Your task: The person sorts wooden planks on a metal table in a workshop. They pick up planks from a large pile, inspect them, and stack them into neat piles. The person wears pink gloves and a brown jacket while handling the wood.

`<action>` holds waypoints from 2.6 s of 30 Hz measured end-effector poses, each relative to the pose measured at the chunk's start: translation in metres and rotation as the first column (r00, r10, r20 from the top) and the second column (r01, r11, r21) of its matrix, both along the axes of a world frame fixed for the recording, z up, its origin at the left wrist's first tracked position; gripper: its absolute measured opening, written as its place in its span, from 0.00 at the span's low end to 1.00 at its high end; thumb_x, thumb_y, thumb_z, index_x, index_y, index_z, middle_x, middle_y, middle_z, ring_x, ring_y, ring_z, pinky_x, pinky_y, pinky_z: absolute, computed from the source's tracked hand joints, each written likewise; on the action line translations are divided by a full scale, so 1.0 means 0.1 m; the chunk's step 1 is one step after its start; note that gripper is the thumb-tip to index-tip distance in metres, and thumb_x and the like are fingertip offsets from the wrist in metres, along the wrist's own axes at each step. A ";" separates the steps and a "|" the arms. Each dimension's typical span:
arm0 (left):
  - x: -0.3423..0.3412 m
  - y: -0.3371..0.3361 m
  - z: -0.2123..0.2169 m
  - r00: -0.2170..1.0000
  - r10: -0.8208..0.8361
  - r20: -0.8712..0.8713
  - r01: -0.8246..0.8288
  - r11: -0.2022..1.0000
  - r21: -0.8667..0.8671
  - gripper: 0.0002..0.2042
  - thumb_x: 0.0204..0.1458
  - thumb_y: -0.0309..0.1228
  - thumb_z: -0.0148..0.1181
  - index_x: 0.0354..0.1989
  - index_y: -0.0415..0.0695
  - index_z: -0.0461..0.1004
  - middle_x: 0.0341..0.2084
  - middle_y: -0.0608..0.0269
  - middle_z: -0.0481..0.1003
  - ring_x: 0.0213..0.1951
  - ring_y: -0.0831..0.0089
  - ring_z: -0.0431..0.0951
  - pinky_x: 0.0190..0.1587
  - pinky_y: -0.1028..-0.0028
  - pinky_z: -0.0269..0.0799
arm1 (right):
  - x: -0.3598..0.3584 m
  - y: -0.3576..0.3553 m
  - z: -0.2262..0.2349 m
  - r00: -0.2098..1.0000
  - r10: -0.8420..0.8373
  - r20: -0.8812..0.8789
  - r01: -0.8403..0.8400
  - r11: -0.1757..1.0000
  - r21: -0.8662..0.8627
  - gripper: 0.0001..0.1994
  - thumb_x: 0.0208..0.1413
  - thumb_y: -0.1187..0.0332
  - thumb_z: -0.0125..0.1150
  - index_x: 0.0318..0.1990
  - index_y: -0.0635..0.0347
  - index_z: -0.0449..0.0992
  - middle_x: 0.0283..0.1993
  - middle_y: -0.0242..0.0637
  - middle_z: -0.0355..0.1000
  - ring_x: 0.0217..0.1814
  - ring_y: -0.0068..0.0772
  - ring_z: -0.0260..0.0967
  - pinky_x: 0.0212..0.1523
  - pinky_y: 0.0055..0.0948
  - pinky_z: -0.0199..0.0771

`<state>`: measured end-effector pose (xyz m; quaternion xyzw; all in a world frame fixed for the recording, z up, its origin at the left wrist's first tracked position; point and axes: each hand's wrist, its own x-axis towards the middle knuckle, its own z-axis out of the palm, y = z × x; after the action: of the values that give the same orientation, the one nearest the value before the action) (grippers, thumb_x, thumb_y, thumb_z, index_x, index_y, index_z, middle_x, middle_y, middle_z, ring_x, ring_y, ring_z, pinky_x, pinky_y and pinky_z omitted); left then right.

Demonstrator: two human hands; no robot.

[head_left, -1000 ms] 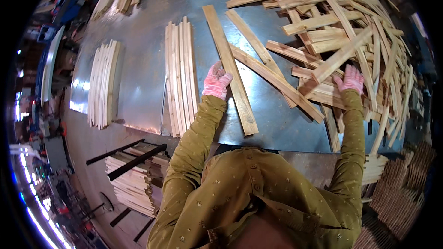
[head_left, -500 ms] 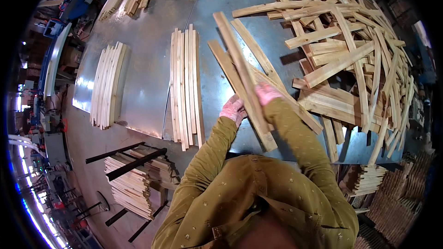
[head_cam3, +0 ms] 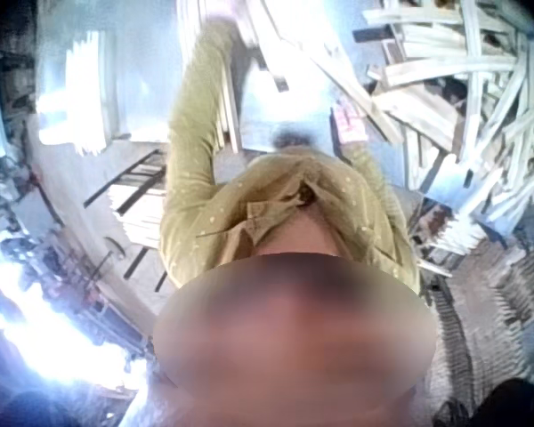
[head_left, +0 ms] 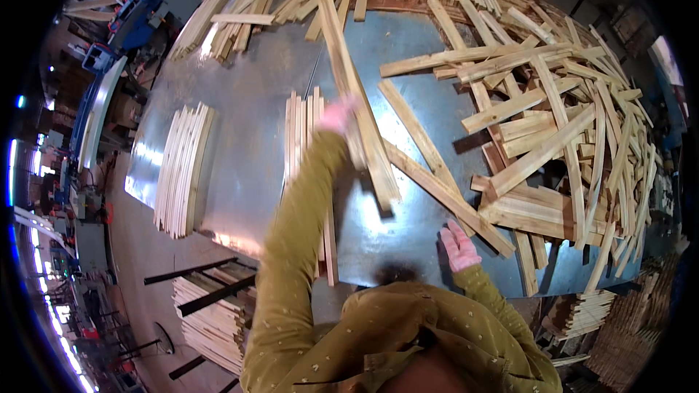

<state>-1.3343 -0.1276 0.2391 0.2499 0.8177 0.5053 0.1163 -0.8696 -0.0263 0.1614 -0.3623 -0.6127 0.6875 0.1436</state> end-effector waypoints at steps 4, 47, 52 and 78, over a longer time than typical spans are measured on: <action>-1.69 0.22 1.04 0.856 0.459 0.239 -0.496 0.859 0.125 0.22 0.55 0.49 0.56 0.40 0.39 0.78 0.27 0.50 0.78 0.28 0.62 0.78 0.32 0.65 0.76 | -0.17 0.21 0.41 0.989 0.112 0.094 -0.146 0.817 0.558 0.22 0.58 0.70 0.60 0.60 0.64 0.68 0.56 0.45 0.71 0.56 0.39 0.70 0.57 0.33 0.71; 2.68 -0.64 -0.46 0.919 0.331 0.212 -0.176 0.829 -0.532 0.39 0.56 0.36 0.58 0.70 0.37 0.43 0.36 0.44 0.76 0.33 0.57 0.78 0.38 0.58 0.76 | -0.40 0.26 0.42 0.856 0.364 0.367 -0.364 0.929 -0.071 0.36 0.42 0.66 0.71 0.60 0.66 0.64 0.51 0.46 0.74 0.51 0.39 0.72 0.52 0.33 0.71; 2.53 -1.10 -0.42 0.907 0.137 -0.398 -0.398 0.585 -0.706 0.34 0.52 0.27 0.56 0.68 0.39 0.52 0.45 0.43 0.72 0.45 0.51 0.75 0.44 0.55 0.73 | -0.23 0.16 0.37 0.923 0.349 0.161 -0.337 0.936 -0.099 0.35 0.44 0.68 0.72 0.61 0.65 0.63 0.49 0.42 0.74 0.49 0.34 0.71 0.51 0.32 0.72; 1.80 -3.35 0.09 0.752 0.599 -0.275 -0.572 0.386 -0.724 0.21 0.55 0.47 0.57 0.49 0.45 0.70 0.42 0.47 0.76 0.47 0.48 0.76 0.48 0.54 0.71 | -0.02 1.76 1.14 0.118 -0.263 0.958 -0.991 0.025 0.129 0.67 0.28 0.40 0.74 0.73 0.61 0.38 0.73 0.54 0.45 0.76 0.50 0.40 0.75 0.49 0.32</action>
<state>-1.1545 -0.4629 0.2476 -0.1374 0.9830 0.1154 0.0389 -0.8719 0.1495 0.2749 -0.2209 -0.9055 -0.1723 -0.3186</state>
